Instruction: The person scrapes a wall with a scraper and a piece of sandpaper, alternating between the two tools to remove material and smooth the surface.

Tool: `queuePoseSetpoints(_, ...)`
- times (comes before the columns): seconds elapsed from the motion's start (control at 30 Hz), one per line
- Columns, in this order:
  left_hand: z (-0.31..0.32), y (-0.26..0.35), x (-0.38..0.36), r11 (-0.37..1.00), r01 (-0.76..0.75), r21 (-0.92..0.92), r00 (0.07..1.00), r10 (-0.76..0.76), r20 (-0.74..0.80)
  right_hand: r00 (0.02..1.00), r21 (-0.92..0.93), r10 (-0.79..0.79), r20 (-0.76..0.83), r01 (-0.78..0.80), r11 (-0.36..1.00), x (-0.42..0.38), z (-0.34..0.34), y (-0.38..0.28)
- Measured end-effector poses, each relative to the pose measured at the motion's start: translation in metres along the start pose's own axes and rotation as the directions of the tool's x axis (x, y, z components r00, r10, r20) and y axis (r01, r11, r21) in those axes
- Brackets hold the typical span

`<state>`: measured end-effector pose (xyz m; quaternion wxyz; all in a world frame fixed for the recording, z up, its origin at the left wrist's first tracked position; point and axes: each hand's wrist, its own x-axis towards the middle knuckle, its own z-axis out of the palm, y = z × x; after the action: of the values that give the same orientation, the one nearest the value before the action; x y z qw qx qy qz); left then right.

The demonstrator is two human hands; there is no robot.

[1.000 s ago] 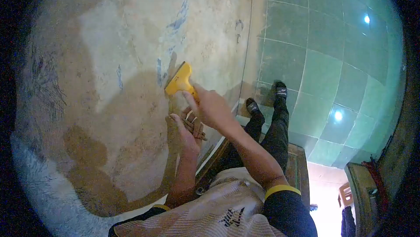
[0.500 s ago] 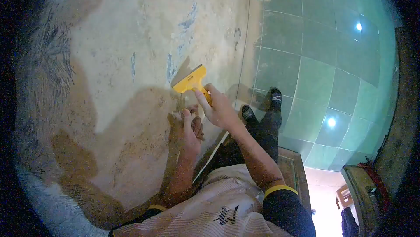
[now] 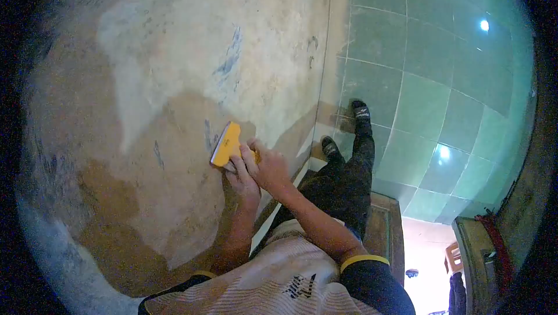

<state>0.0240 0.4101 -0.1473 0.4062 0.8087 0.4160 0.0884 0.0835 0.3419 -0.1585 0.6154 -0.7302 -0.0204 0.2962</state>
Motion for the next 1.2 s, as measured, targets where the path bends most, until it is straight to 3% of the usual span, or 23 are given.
queuePoseSetpoints(0.1, 0.002, 0.013, 0.008, 0.986, 0.028, -0.164, 0.999, -0.020, 0.045, 0.999, -0.062, -0.048, -0.026, 0.046, 0.997, 0.015, 0.003, 0.003)
queuePoseSetpoints(0.17, 0.005, 0.035, 0.020, 0.983, -0.174, 0.063, 0.973, 0.161, 0.168, 0.998, -0.087, -0.054, -0.041, 0.050, 0.995, 0.030, 0.000, -0.003)
queuePoseSetpoints(0.2, 0.011, 0.047, 0.029, 0.984, -0.166, 0.065, 0.973, 0.153, 0.172, 0.998, -0.068, -0.038, -0.049, 0.034, 0.997, 0.042, -0.008, -0.010)
queuePoseSetpoints(0.27, 0.026, 0.066, 0.042, 0.965, 0.207, -0.163, 0.978, -0.204, 0.040, 0.999, -0.018, 0.038, -0.024, -0.039, 0.999, 0.056, -0.023, -0.027)
queuePoseSetpoints(0.3, 0.027, 0.058, 0.041, 0.963, 0.210, -0.167, 0.978, -0.206, 0.042, 0.999, -0.023, 0.039, -0.025, -0.039, 0.999, 0.056, -0.025, -0.026)
queuePoseSetpoints(0.37, 0.026, 0.039, 0.034, 0.975, -0.123, 0.187, 0.992, 0.124, 0.008, 0.998, -0.121, -0.033, 0.057, 0.040, 0.992, 0.048, -0.028, -0.024)
queuePoseSetpoints(0.4, 0.027, 0.040, 0.034, 0.975, -0.122, 0.185, 0.992, 0.122, 0.012, 0.998, -0.124, -0.030, 0.054, 0.036, 0.992, 0.045, -0.028, -0.022)
queuePoseSetpoints(0.43, 0.028, 0.050, 0.035, 0.990, 0.045, -0.133, 0.999, -0.041, 0.035, 0.993, -0.174, -0.011, 0.116, 0.031, 0.984, 0.044, -0.028, -0.019)
queuePoseSetpoints(0.47, 0.028, 0.061, 0.035, 0.877, 0.219, -0.428, 0.976, -0.190, 0.108, 0.984, -0.223, 0.013, 0.177, 0.027, 0.974, 0.044, -0.027, -0.015)
queuePoseSetpoints(0.5, 0.028, 0.076, 0.038, 0.876, 0.226, -0.426, 0.974, -0.197, 0.112, 0.984, -0.224, 0.021, 0.178, 0.019, 0.974, 0.050, -0.022, -0.011)
queuePoseSetpoints(0.57, 0.033, 0.104, 0.056, 0.975, 0.215, 0.062, 0.968, -0.221, 0.121, 1.000, -0.121, 0.007, -0.005, -0.008, 0.993, 0.069, -0.014, -0.005)
queuePoseSetpoints(0.6, 0.038, 0.085, 0.059, 0.992, 0.015, 0.124, 0.991, -0.031, 0.128, 1.000, -0.114, 0.017, 0.001, -0.017, 0.993, 0.069, -0.016, -0.004)
queuePoseSetpoints(0.63, 0.041, 0.078, 0.059, 0.992, 0.002, 0.129, 0.991, -0.019, 0.132, 1.000, -0.109, 0.021, 0.017, -0.018, 0.994, 0.073, -0.025, -0.009)
queuePoseSetpoints(0.7, 0.045, 0.069, 0.048, 0.978, -0.192, 0.085, 0.981, 0.190, 0.028, 0.999, -0.090, 0.028, 0.017, -0.026, 0.996, 0.068, -0.034, -0.015)
queuePoseSetpoints(0.73, 0.057, 0.068, 0.039, 0.922, 0.090, -0.376, 0.988, -0.130, -0.083, 0.993, -0.120, 0.078, 0.088, -0.067, 0.990, 0.058, -0.037, -0.016)
queuePoseSetpoints(0.77, 0.055, 0.066, 0.040, 0.921, 0.086, -0.379, 0.989, -0.124, -0.076, 0.978, -0.156, 0.131, 0.161, -0.106, 0.982, 0.052, -0.040, -0.016)
queuePoseSetpoints(0.83, 0.046, 0.069, 0.043, 0.886, 0.254, -0.389, 0.967, -0.231, 0.106, 0.982, -0.132, 0.123, 0.140, -0.105, 0.986, 0.060, -0.034, -0.013)
queuePoseSetpoints(0.9, 0.062, 0.065, 0.051, 0.886, 0.186, -0.425, 0.981, -0.194, 0.025, 0.998, -0.078, 0.052, 0.025, -0.050, 0.996, 0.074, -0.034, -0.008)
queuePoseSetpoints(0.97, 0.069, 0.085, 0.054, 0.890, 0.240, -0.387, 0.966, -0.257, 0.008, 0.994, -0.098, 0.086, 0.074, -0.078, 0.992, 0.073, -0.040, -0.008)
queuePoseSetpoints(1.0, 0.057, 0.104, 0.049, 0.975, 0.217, -0.052, 0.976, -0.215, 0.043, 0.987, -0.125, 0.111, 0.117, -0.096, 0.987, 0.076, -0.044, -0.009)
queuePoseSetpoints(1.03, 0.053, 0.090, 0.045, 0.976, 0.213, -0.052, 0.976, -0.211, 0.045, 0.988, -0.124, 0.109, 0.113, -0.095, 0.988, 0.073, -0.044, -0.010)
queuePoseSetpoints(1.13, 0.061, 0.040, 0.054, 0.915, 0.094, -0.393, 0.991, -0.122, -0.048, 0.984, -0.162, 0.100, 0.146, -0.076, 0.984, 0.072, -0.030, -0.007)
queuePoseSetpoints(1.2, 0.065, 0.094, 0.067, 0.951, 0.181, -0.249, 0.983, -0.179, 0.030, 0.987, -0.096, 0.084, 0.134, -0.071, 0.993, 0.095, -0.038, -0.005)
